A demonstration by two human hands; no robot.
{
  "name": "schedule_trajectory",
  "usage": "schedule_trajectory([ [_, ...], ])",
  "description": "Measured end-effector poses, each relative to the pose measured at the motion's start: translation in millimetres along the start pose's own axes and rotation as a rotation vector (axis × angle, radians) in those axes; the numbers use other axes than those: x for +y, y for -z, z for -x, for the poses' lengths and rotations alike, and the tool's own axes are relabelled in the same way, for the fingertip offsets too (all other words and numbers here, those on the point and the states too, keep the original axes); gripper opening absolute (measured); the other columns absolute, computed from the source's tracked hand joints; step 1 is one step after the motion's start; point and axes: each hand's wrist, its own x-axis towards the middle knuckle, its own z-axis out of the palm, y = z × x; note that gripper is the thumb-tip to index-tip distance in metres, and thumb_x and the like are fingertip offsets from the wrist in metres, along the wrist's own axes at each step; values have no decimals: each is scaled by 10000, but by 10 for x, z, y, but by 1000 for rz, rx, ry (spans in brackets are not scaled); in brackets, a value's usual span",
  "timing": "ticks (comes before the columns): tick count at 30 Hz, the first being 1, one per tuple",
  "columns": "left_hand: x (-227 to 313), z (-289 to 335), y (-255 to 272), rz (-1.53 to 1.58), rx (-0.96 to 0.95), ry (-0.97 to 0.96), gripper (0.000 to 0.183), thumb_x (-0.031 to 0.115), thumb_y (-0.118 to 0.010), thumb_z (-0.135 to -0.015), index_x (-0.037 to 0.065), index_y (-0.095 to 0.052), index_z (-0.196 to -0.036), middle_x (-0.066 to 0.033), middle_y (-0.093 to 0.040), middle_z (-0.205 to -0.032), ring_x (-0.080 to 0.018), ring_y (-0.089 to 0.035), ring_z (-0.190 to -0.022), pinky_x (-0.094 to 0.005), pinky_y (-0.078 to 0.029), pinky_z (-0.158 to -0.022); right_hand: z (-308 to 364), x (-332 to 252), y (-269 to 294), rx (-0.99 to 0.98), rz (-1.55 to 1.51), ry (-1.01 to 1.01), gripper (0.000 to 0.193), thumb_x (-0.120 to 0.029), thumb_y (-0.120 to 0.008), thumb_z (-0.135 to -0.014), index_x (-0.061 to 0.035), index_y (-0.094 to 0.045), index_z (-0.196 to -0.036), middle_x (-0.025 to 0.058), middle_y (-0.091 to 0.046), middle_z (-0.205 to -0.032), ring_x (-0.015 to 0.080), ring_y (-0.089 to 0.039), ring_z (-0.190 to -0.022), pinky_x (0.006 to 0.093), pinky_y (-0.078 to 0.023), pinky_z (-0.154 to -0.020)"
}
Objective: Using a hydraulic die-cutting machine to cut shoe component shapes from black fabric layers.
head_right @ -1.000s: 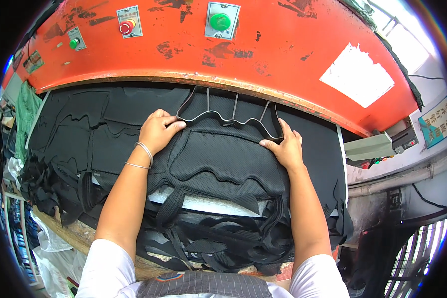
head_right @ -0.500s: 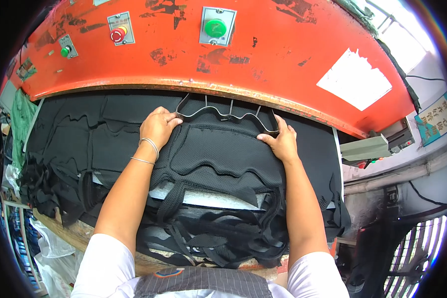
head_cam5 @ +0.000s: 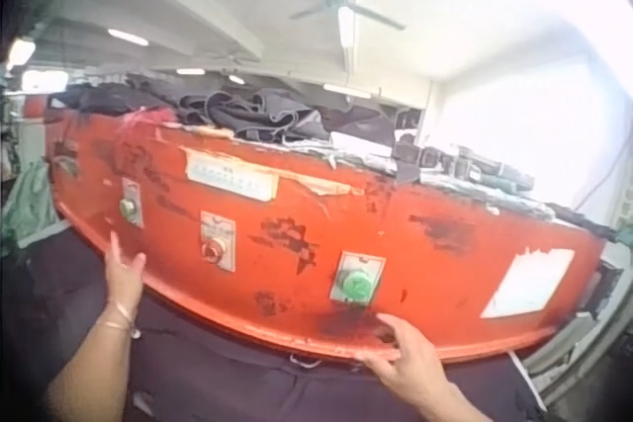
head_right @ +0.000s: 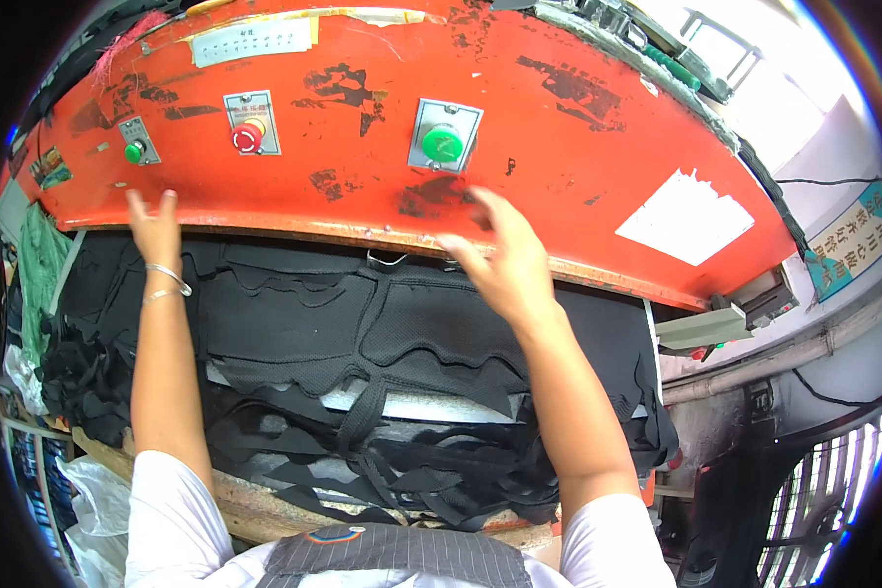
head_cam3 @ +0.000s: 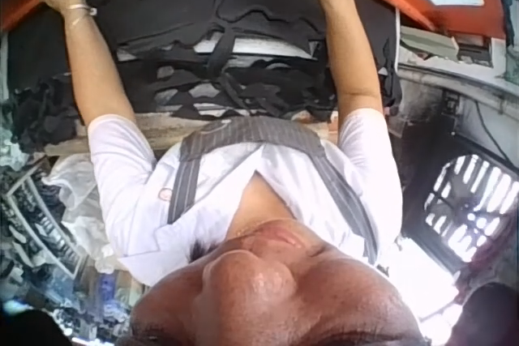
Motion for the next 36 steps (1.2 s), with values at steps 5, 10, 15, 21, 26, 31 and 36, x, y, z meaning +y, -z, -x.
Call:
schedule_trajectory([
  [5, -150, -746, 135, -123, -287, 117, 599, 150, -530, -874, -51, -364, -1413, -223, -352, -1487, -315, -326, -1393, -335, -252, -1133, -726, -465, -224, 44, 259, 7, 375, -295, -734, -814, -75, -568, -1067, 95, -661, -773, 263, -664, -738, 377, -524, -650],
  [10, -154, -591, 540, -163, -330, -51, 638, 150, -568, -867, 23, -343, -1450, -189, -338, -1505, -295, -330, -1396, -337, -289, -1110, -532, -488, -120, 101, 25, 1, 290, -247, -713, -836, -88, -562, -1027, 72, -622, -658, 242, -633, -605, 355, -497, -562],
  [15, 180, -459, 680, -221, -106, -121, 780, 170, -620, -840, -89, -213, -1452, -257, -224, -1527, -337, -216, -1434, -367, -182, -1172, -528, -561, -35, 118, -83, -43, 333, -243, -742, -819, -74, -558, -1040, 58, -608, -652, 192, -609, -577, 314, -491, -565],
  [21, 565, -459, 474, -264, -235, -114, 774, 80, -522, -812, -51, -153, -1479, -245, -165, -1548, -355, -183, -1437, -374, -193, -1171, -678, -495, -116, 112, 86, -61, 287, -218, -697, -845, -79, -533, -1036, 88, -630, -700, 258, -647, -650, 382, -501, -586],
  [26, 697, -515, 905, -275, -483, -204, 716, 82, -525, -834, -44, -218, -1469, -252, -290, -1501, -358, -288, -1397, -356, -260, -1132, -680, -510, 133, -67, -138, -138, 271, -223, -695, -844, -47, -540, -980, 138, -640, -738, 333, -651, -706, 407, -504, -622],
  [31, 1648, 1167, 1571, -82, -1046, -111, 135, 115, -606, -826, 22, -680, -888, -166, -689, -933, -326, -664, -850, -383, -530, -784, 688, -527, 558, -700, -138, -10, 343, -365, -707, -808, -59, -597, -916, 161, -643, -882, 372, -629, -827, 454, -497, -704],
  [36, 2306, 2782, 2286, 109, -1415, -161, 135, 196, -695, -799, 105, -732, -892, -68, -698, -852, -272, -655, -786, -356, -535, -717, 2084, -737, 1166, -1067, -140, 23, 453, -467, -687, -798, -73, -640, -1018, 109, -635, -950, 316, -608, -929, 409, -485, -797],
])
